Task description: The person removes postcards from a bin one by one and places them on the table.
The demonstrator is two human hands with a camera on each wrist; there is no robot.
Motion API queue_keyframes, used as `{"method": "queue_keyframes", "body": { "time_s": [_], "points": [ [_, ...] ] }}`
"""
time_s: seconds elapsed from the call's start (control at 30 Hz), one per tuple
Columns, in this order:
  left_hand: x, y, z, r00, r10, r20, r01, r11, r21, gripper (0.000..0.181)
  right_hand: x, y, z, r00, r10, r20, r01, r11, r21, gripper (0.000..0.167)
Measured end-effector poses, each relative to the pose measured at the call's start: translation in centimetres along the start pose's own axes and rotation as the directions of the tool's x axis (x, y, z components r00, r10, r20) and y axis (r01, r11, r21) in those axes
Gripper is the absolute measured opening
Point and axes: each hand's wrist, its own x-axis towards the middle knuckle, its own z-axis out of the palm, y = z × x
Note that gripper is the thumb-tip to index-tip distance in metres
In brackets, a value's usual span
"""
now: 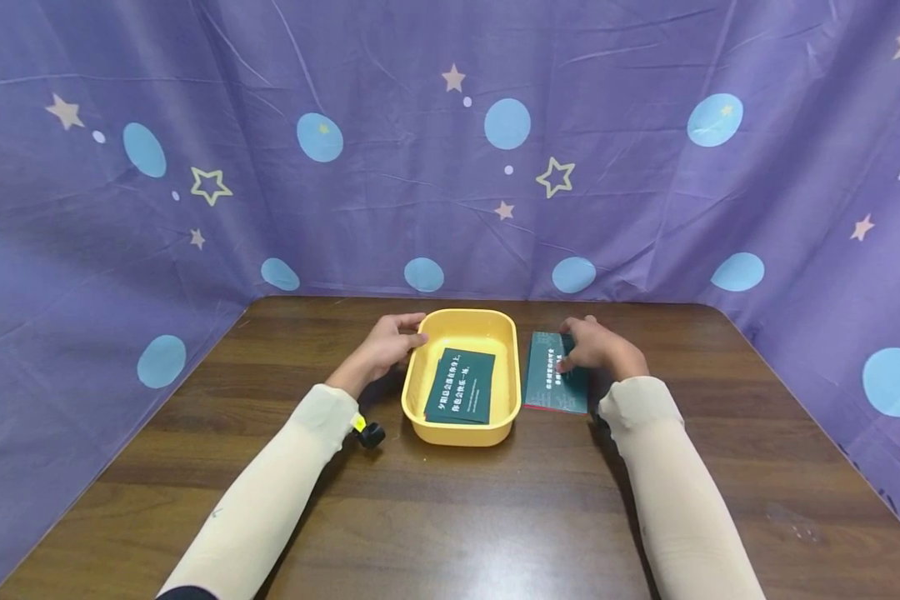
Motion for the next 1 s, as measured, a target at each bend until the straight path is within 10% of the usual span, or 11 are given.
{"method": "queue_keyframes", "body": {
  "time_s": [1.0],
  "points": [
    [0.0,0.0,-0.1,1.000,0.002,-0.002,-0.002,1.000,-0.008,0.057,0.7,-0.4,1.1,0.998,0.009,0.059,-0.001,0.991,-0.131,0.068]
  ]
}}
